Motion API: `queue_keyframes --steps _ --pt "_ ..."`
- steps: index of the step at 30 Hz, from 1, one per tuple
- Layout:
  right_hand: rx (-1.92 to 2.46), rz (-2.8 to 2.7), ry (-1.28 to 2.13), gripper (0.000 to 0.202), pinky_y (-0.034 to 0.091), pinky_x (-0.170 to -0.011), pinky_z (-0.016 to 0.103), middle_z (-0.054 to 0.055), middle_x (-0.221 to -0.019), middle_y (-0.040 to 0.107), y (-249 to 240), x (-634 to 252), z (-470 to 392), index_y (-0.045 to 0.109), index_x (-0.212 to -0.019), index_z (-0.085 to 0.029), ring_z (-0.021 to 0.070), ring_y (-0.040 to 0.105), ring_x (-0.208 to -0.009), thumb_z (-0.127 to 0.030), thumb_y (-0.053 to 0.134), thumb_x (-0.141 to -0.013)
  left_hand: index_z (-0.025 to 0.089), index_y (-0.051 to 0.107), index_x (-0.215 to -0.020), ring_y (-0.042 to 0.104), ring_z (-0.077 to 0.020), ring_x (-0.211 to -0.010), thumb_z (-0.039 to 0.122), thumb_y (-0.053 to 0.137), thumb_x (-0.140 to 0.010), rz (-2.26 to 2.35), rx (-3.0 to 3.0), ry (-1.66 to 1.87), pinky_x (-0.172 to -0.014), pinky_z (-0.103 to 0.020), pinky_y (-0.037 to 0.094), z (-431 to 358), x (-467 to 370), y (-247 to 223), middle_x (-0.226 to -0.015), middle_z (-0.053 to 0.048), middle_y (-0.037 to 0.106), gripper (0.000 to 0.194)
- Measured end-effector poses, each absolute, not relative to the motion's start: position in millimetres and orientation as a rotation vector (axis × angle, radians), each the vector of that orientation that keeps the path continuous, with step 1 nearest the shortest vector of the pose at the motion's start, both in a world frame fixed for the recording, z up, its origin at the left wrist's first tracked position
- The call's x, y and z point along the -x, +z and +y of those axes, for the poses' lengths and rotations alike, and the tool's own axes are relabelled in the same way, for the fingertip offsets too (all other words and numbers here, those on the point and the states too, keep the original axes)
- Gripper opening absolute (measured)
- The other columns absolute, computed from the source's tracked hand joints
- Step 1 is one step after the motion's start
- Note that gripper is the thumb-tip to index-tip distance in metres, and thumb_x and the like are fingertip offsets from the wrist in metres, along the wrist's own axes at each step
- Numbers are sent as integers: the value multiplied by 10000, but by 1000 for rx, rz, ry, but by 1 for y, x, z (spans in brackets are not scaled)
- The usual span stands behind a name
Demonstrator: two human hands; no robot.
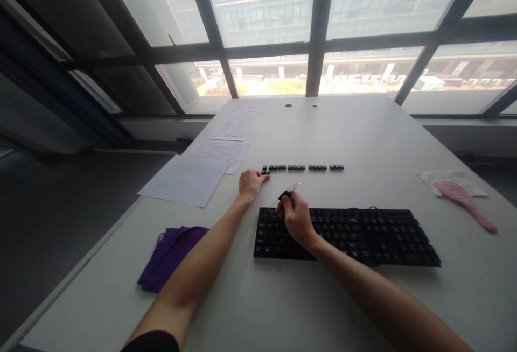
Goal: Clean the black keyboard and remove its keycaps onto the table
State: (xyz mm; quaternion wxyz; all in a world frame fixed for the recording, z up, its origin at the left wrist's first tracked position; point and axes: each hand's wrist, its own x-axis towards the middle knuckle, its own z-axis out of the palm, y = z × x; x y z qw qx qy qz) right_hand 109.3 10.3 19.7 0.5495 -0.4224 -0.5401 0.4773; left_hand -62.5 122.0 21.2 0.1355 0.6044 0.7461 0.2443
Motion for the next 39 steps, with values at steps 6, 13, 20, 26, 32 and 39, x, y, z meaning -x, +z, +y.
queue_keyframes --steps 6,13,20,26,32,39 --pt "1004 -1343 1066 179 435 -575 282 -2 -657 608 32 -118 12 538 -876 -219 163 558 -579 -332 459 -992 176 726 -662 627 -171 -645 444 800 -726 1991 -1799 734 -642 -274 417 93 66 27 -655 -46 711 286" --pt "948 -1715 829 174 426 -674 283 17 -808 535 33 -126 11 518 -814 -217 160 518 -692 -200 440 -969 172 703 -882 572 -142 -568 339 563 -912 1747 -1937 818 -605 -257 412 15 57 41 -621 13 641 219" --pt "902 -1941 828 136 435 -705 259 45 -955 544 23 -122 8 525 -858 -219 151 522 -746 -145 459 -952 204 657 -1004 656 -193 -855 188 448 -933 1526 -2017 896 -805 -307 492 -21 53 26 -941 -46 713 222" --pt "855 -2147 639 194 398 -671 264 26 -809 544 17 -123 3 559 -834 -218 162 477 -693 -98 448 -938 214 666 -883 610 -226 -898 200 579 -875 1409 -2161 858 -818 -344 501 -24 52 29 -910 -76 654 88" --pt "919 -1918 821 207 383 -666 263 9 -780 561 20 -125 4 523 -775 -215 160 510 -706 -160 452 -961 213 683 -840 611 -198 -845 244 672 -859 1440 -2097 807 -791 -319 488 -16 50 31 -864 -33 634 38" --pt "992 -1692 968 224 377 -639 271 -17 -682 558 25 -127 8 512 -729 -212 155 505 -652 -208 469 -949 236 695 -890 613 -214 -947 258 656 -893 1472 -2121 910 -868 -336 479 -18 43 29 -931 -37 656 45"
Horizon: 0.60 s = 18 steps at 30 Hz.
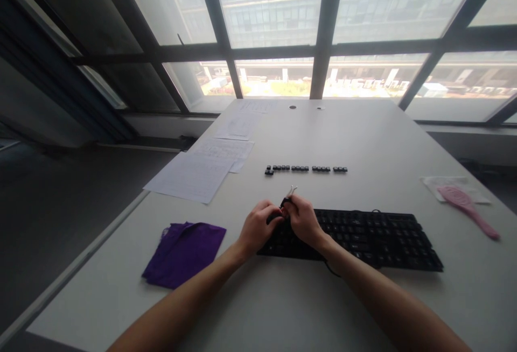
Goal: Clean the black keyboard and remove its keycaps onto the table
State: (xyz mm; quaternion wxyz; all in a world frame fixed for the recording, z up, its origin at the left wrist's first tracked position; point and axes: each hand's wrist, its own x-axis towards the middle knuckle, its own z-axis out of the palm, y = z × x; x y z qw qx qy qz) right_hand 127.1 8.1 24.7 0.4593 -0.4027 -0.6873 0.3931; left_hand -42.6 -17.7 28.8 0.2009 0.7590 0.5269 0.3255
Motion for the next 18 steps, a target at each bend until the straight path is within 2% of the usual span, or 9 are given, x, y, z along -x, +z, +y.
queue_keyframes --steps 7,12,18 --pt "893 -1781 841 237 414 -685 286 26 -786 579 24 -127 6 547 -778 -218 174 525 -728 -227 420 -978 224 653 -945 599 -218 -950 308 581 -949 1503 -2105 991 -862 -345 474 -17 42 24 -942 -44 663 111" --pt "916 -1829 760 246 417 -702 293 43 -808 587 23 -126 2 558 -812 -223 181 528 -733 -228 393 -995 216 653 -967 602 -213 -948 354 603 -939 1434 -2071 1037 -871 -342 485 -15 44 23 -977 -55 668 150" --pt "964 -1750 783 211 413 -692 286 31 -782 596 24 -127 4 547 -829 -221 180 529 -715 -224 403 -984 222 651 -990 617 -183 -873 233 645 -890 1394 -2032 1102 -820 -310 502 -17 44 24 -962 -34 670 101"
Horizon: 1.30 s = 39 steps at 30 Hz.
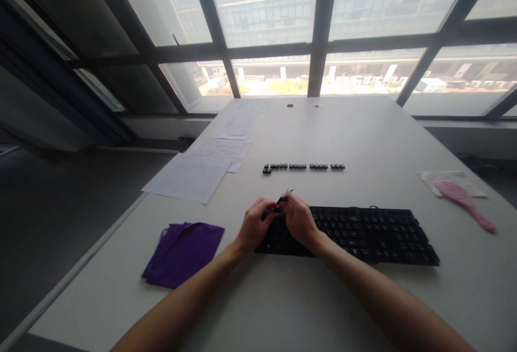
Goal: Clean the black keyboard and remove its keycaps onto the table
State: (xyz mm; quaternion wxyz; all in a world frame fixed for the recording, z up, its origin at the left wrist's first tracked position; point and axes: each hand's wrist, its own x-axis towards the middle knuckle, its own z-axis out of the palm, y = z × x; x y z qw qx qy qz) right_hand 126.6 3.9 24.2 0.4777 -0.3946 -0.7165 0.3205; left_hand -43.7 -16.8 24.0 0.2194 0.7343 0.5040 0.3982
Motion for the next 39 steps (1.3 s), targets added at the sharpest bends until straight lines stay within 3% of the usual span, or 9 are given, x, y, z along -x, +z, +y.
queue_keyframes --steps 7,13,19,24,30,34,39 --pt "962 -1836 724 199 406 -685 286 47 -818 620 22 -125 2 571 -854 -219 180 532 -714 -189 406 -962 225 649 -994 625 -199 -882 264 699 -850 1443 -2054 1137 -825 -332 514 -19 44 21 -930 -35 681 158" --pt "1072 -1685 831 178 388 -632 272 14 -729 618 21 -125 6 541 -868 -225 176 549 -642 -268 413 -984 264 581 -1216 651 -193 -929 261 679 -877 1405 -2057 1179 -892 -354 526 -20 42 18 -1017 -35 693 353" --pt "1112 -1571 898 193 404 -637 283 6 -700 627 22 -124 9 506 -829 -232 181 578 -635 -305 421 -987 231 682 -1008 614 -215 -1064 272 636 -917 1310 -2152 1180 -943 -362 508 -20 41 26 -1077 -75 666 109" --pt "1110 -1492 932 211 419 -643 281 -5 -671 639 24 -123 11 499 -821 -229 169 603 -618 -292 404 -998 205 675 -980 643 -167 -848 287 666 -871 1541 -1899 1209 -740 -279 536 16 51 35 -1000 -56 677 137" --pt "1095 -1510 907 216 422 -648 279 -4 -675 640 22 -123 11 508 -815 -227 165 599 -620 -297 412 -996 182 681 -927 642 -162 -759 217 746 -759 1800 -1872 923 -781 -277 505 83 55 23 -898 -37 730 184" --pt "1090 -1518 928 212 422 -634 273 -5 -676 634 21 -123 12 506 -815 -227 164 596 -615 -294 415 -995 188 677 -862 630 -164 -693 252 758 -750 1840 -1869 946 -747 -272 489 97 52 10 -803 -17 714 153" --pt "1086 -1526 945 209 430 -636 273 1 -682 636 21 -124 12 506 -818 -226 164 596 -616 -294 420 -996 187 663 -856 627 -167 -711 309 781 -727 1872 -1914 1004 -722 -268 476 94 57 4 -848 -25 712 213"
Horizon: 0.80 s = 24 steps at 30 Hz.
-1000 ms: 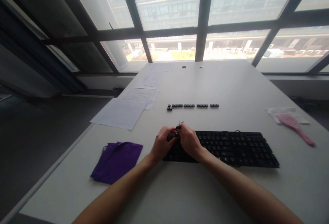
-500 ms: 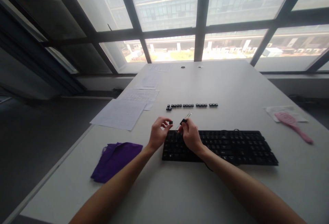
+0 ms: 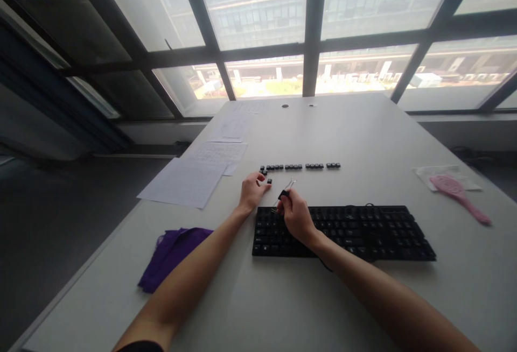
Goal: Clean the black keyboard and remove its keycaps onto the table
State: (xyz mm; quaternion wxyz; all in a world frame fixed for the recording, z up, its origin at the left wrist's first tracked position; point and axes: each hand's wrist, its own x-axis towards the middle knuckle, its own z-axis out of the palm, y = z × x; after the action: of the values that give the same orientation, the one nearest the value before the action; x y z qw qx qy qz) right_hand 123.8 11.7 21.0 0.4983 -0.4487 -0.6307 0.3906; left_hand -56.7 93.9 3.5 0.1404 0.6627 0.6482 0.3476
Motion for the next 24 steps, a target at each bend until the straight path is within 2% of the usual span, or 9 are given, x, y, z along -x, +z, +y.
queue_keyframes --steps 6,12,24 --pt "1073 -1536 951 203 426 -632 273 -1 -685 640 21 -124 12 510 -820 -227 162 586 -608 -290 428 -994 200 666 -728 629 -171 -703 443 743 -772 1999 -1948 760 -683 -269 431 94 58 10 -732 -15 700 259" --pt "1067 -1546 964 200 428 -636 274 0 -693 644 21 -125 11 511 -829 -226 163 593 -614 -289 426 -998 238 738 -745 669 -215 -748 576 751 -720 2187 -1796 537 -651 -290 418 105 54 20 -774 -41 746 339" --pt "1060 -1551 982 178 430 -635 274 -2 -689 637 22 -124 11 506 -828 -228 165 595 -618 -271 438 -986 250 782 -788 700 -265 -817 639 739 -699 2308 -1695 519 -695 -317 457 114 50 23 -829 -93 769 401"
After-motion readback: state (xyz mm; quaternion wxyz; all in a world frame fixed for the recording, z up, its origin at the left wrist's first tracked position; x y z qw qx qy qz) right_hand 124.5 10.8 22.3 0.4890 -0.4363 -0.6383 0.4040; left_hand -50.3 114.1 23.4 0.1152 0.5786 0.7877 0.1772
